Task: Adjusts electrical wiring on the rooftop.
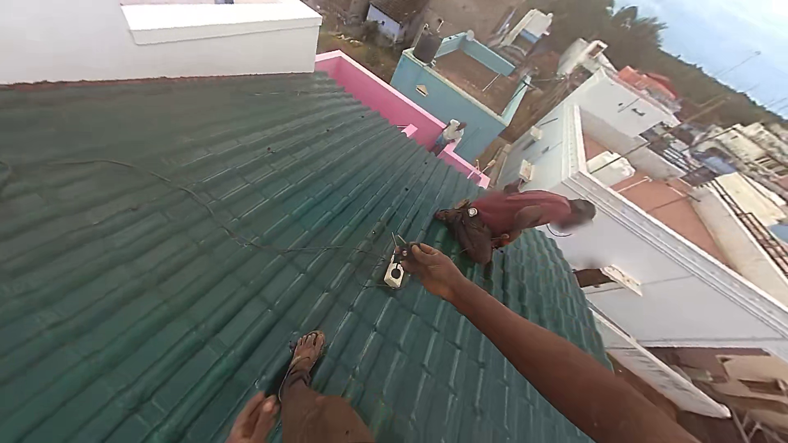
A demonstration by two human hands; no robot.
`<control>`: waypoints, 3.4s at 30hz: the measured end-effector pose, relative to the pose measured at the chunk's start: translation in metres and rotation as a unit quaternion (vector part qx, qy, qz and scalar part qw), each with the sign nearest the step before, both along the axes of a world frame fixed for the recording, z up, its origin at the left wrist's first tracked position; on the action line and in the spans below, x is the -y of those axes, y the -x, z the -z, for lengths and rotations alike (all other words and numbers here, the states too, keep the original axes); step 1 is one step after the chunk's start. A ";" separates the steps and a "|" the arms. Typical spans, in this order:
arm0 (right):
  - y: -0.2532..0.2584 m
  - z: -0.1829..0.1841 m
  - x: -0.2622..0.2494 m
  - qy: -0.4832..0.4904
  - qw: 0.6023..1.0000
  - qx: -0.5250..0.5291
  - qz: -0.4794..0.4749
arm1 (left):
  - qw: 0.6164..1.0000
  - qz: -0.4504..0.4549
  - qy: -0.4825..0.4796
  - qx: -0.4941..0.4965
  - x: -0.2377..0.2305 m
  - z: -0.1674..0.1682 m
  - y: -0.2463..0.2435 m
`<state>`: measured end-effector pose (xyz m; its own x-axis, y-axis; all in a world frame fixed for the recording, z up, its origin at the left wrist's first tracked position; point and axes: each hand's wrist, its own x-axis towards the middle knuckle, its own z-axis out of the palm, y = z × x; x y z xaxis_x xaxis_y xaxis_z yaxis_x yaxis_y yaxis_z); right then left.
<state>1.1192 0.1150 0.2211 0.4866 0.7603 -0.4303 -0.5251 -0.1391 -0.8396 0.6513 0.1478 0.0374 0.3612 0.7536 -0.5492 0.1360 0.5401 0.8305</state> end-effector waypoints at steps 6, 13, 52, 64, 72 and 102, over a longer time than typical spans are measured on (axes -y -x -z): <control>0.019 -0.074 0.082 -0.009 0.999 -0.026 -0.039 | 0.963 0.106 -0.075 0.238 0.044 -0.196 -0.275; -0.003 -0.156 0.161 0.126 0.961 0.232 0.081 | 0.947 0.138 0.045 0.285 0.131 -0.285 -0.392; 0.029 -0.188 0.397 0.187 0.818 0.486 0.246 | 0.883 0.332 0.320 0.087 0.305 -0.366 -0.446; 0.016 -0.209 0.459 -0.223 0.845 -0.058 0.482 | 0.873 0.363 0.311 0.093 0.280 -0.374 -0.438; 0.020 -0.181 0.484 -0.219 0.810 -0.084 0.537 | 0.901 0.309 0.296 0.066 0.263 -0.368 -0.424; 0.068 -0.172 0.400 0.021 0.924 0.005 0.382 | 0.802 0.591 0.011 0.081 0.254 -0.359 -0.392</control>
